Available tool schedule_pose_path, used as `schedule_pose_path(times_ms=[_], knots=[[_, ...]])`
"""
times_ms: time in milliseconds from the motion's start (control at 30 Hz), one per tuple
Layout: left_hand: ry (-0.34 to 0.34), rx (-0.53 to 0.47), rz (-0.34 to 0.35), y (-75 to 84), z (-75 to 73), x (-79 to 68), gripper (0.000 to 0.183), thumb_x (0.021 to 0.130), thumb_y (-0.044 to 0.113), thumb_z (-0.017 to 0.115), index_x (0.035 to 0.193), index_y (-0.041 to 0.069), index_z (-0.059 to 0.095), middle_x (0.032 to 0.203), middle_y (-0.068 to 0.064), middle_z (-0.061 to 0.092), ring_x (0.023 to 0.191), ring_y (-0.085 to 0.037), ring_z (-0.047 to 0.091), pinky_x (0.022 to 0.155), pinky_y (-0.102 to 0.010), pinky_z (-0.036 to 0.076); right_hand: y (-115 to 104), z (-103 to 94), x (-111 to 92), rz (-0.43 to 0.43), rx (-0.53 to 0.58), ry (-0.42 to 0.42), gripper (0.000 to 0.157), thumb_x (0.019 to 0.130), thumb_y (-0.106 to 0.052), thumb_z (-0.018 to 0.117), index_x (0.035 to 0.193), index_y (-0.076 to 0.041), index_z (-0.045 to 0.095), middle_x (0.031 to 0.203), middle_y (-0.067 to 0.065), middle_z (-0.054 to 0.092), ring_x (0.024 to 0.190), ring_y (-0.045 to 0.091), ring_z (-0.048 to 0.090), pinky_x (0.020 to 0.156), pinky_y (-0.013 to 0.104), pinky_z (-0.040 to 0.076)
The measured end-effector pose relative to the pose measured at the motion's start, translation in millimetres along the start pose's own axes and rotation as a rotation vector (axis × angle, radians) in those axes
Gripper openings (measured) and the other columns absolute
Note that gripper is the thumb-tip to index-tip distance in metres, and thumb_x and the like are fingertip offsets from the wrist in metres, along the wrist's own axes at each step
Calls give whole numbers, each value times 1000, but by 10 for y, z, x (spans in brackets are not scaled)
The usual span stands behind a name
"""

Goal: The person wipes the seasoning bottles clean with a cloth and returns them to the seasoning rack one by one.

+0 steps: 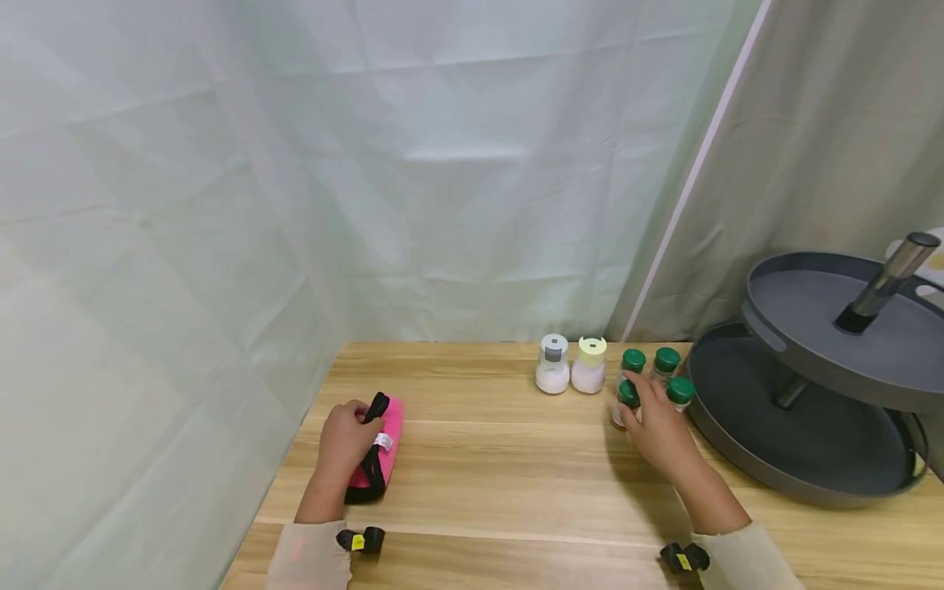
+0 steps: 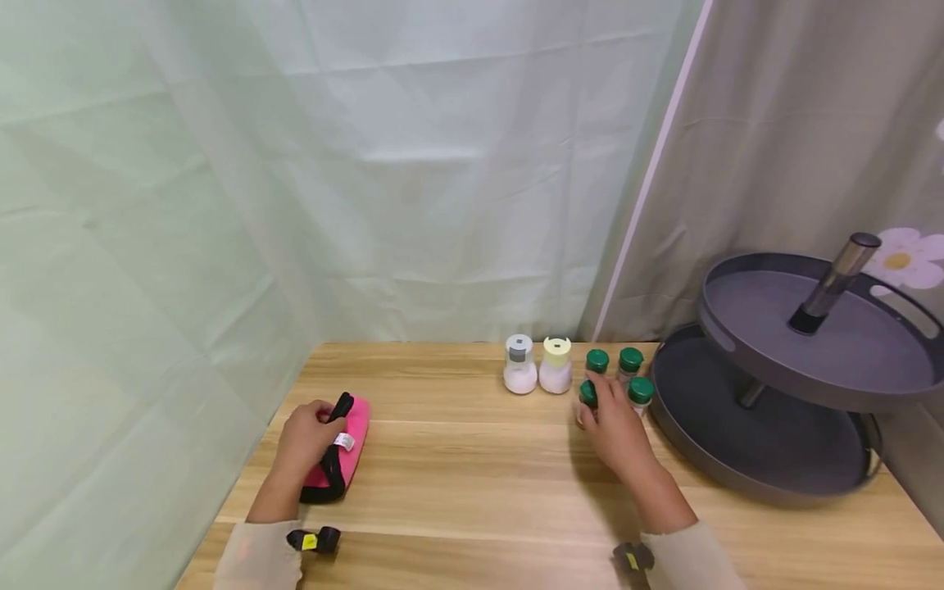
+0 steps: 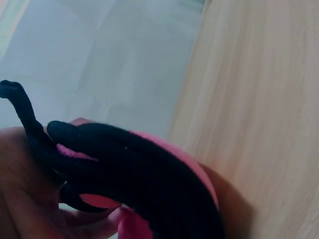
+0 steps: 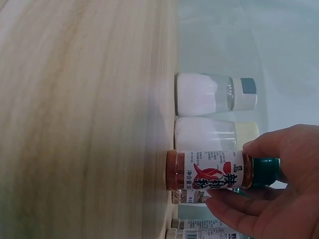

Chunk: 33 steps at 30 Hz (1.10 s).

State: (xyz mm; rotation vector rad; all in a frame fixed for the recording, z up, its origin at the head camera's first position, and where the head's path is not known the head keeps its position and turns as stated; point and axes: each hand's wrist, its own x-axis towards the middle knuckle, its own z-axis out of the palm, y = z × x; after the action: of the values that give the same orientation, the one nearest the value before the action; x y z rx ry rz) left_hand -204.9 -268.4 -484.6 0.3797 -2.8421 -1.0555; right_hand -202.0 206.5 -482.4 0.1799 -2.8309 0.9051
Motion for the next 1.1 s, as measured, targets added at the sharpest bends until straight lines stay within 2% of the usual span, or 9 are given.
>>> schedule_pose_path(times_ms=[133, 333, 433, 533, 633, 733, 833, 967, 1100], knots=[[13, 13, -3, -45, -16, -10, 42, 87, 20, 65, 114, -13, 61, 117, -31, 45, 99, -40, 51, 79, -46, 52, 8, 3, -3, 0, 0, -3, 61, 99, -15, 61, 153, -2, 35, 141, 31, 45, 124, 53, 53, 97, 66, 46], [-7, 156, -48, -123, 13, -59, 62, 88, 30, 62, 132, -12, 49, 125, -39, 46, 110, -53, 49, 85, -60, 49, 22, 4, -6, 9, 21, 1, 63, 100, -17, 61, 153, 0, 33, 144, 33, 43, 125, 53, 53, 98, 66, 46], [-38, 208, -81, -140, 16, -76, 73, 90, 37, 59, 142, -12, 39, 127, -43, 46, 111, -57, 52, 87, -63, 49, 31, 13, -3, 18, 37, 4, 63, 99, -17, 62, 152, 2, 34, 144, 34, 44, 122, 52, 55, 96, 64, 47], [-60, 218, -96, -137, -6, -77, 75, 91, 39, 58, 139, -15, 39, 121, -44, 52, 102, -53, 59, 83, -61, 51, 37, 24, -1, 23, 58, 0, 63, 97, -15, 64, 151, 2, 35, 145, 35, 45, 123, 51, 55, 96, 63, 47], [-65, 202, -95, -138, -28, -64, 69, 90, 38, 59, 129, -17, 47, 113, -41, 58, 91, -44, 63, 77, -55, 52, 47, 37, 0, 16, 67, -2, 65, 96, -13, 66, 151, 0, 34, 146, 35, 45, 129, 52, 51, 100, 64, 45], [-47, 160, -88, -128, -42, -58, 65, 89, 34, 59, 125, -18, 50, 112, -40, 59, 89, -42, 63, 78, -53, 52, 53, 53, -5, 5, 71, -1, 66, 95, -11, 67, 152, -1, 34, 147, 36, 45, 132, 53, 48, 101, 65, 44], [-35, 97, -90, -114, -37, -43, 67, 88, 30, 60, 134, -18, 47, 121, -42, 55, 102, -47, 61, 90, -56, 52, 55, 63, -12, -5, 73, 9, 66, 95, -11, 67, 152, -1, 34, 146, 35, 46, 129, 52, 51, 98, 64, 47], [-47, 16, -80, -52, -25, -35, 71, 90, 26, 58, 145, -14, 37, 137, -41, 44, 120, -50, 52, 104, -61, 44, 47, 70, -21, -10, 97, 29, 66, 94, -10, 68, 149, 1, 34, 140, 33, 53, 118, 48, 60, 93, 59, 51], [-76, -82, -58, 77, -34, -89, 71, 92, 24, 58, 150, -10, 34, 141, -34, 40, 126, -46, 48, 110, -60, 41, 20, 70, -27, -1, 129, 46, 61, 94, -12, 70, 143, 3, 38, 126, 30, 62, 111, 44, 65, 93, 56, 53]])
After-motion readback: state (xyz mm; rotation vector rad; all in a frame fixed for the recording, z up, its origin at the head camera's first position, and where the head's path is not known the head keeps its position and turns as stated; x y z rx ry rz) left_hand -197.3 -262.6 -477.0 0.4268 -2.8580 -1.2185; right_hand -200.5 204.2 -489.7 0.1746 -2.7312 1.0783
